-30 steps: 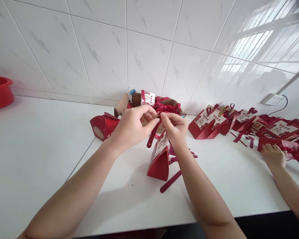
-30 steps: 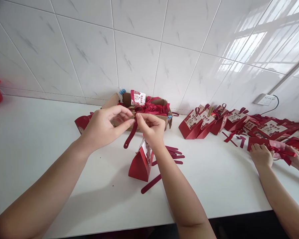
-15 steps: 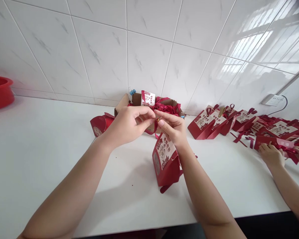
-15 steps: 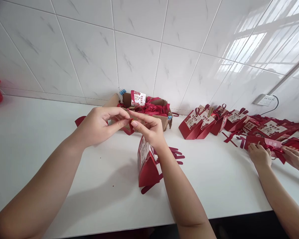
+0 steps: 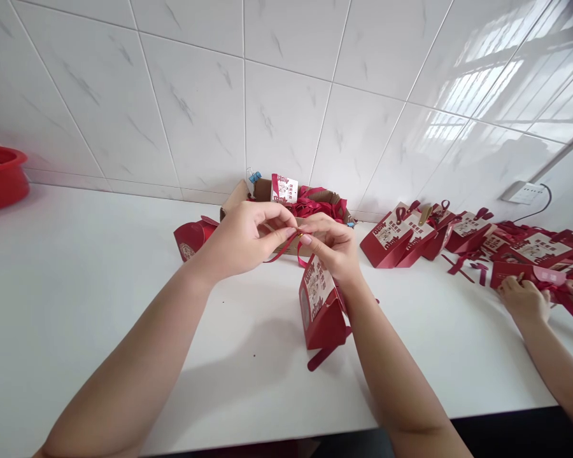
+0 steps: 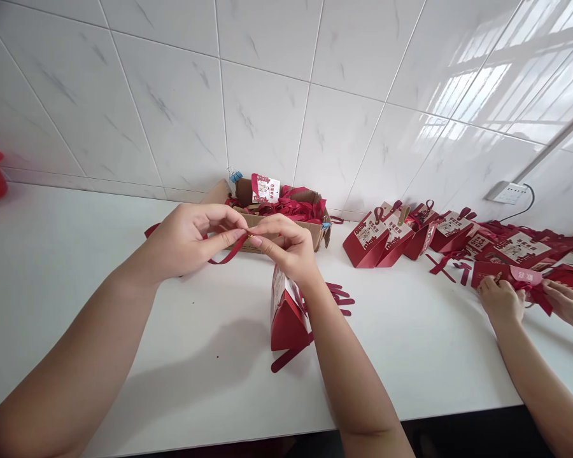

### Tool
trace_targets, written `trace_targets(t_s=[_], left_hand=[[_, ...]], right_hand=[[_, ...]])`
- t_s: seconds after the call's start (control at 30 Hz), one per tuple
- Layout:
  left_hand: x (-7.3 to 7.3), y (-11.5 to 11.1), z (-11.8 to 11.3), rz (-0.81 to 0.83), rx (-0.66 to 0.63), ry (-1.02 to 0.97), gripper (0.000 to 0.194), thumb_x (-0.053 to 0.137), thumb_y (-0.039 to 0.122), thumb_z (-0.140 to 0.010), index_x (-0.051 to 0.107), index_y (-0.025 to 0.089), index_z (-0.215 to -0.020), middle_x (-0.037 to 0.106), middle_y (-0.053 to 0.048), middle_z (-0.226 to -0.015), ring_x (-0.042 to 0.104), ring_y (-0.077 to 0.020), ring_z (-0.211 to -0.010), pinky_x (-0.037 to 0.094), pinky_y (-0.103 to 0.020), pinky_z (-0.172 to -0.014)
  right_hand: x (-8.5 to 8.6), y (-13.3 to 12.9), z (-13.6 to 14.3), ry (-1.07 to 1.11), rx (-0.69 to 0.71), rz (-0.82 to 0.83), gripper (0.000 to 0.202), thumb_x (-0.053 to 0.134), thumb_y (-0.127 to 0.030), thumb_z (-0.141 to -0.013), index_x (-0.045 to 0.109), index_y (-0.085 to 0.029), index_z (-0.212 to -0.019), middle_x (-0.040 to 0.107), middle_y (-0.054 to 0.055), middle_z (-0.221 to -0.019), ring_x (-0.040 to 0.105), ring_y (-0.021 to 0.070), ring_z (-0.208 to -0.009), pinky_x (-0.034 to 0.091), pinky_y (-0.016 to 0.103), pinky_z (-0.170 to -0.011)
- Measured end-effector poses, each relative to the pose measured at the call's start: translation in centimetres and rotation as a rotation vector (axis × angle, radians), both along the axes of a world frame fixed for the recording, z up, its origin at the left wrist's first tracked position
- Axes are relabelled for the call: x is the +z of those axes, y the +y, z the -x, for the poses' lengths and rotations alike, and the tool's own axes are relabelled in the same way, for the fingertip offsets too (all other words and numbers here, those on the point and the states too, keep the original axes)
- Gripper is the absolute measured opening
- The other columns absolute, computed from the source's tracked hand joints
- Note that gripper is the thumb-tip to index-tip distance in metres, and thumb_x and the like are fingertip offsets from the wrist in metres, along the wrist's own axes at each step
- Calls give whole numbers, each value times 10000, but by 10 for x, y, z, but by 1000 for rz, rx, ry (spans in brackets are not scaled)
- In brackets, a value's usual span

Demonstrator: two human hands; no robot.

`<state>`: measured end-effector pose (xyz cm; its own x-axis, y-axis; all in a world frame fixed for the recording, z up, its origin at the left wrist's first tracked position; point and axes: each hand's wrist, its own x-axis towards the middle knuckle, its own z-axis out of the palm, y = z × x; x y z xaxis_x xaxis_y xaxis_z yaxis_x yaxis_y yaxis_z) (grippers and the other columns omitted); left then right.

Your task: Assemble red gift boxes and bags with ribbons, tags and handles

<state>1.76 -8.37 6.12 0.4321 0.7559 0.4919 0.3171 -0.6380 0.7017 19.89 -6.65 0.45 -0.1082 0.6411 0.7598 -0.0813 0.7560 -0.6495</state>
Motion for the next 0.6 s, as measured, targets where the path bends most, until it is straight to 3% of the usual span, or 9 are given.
trace_targets(t_s=[0.3, 0.6], left_hand=[[-1, -1, -2, 49, 33, -6, 108, 597, 233, -836, 670, 180, -777, 664, -2, -723, 604, -117, -644, 480, -212, -550], [-3, -4, -6, -65, 79, -6, 105, 580, 172, -811, 665, 182, -750, 661, 14, -678, 579, -99, -566, 494, -214, -551]], right_hand=[[0, 0, -1, -18, -36, 20, 54, 752, -291, -749, 743, -279, -801, 698, 6, -806, 649, 160, -805, 558, 307, -667], [1, 1, 0, -51, -79, -33, 15, 737, -266, -761, 749, -270, -770, 720, 1, -774, 651, 152, -751, 557, 311, -677]])
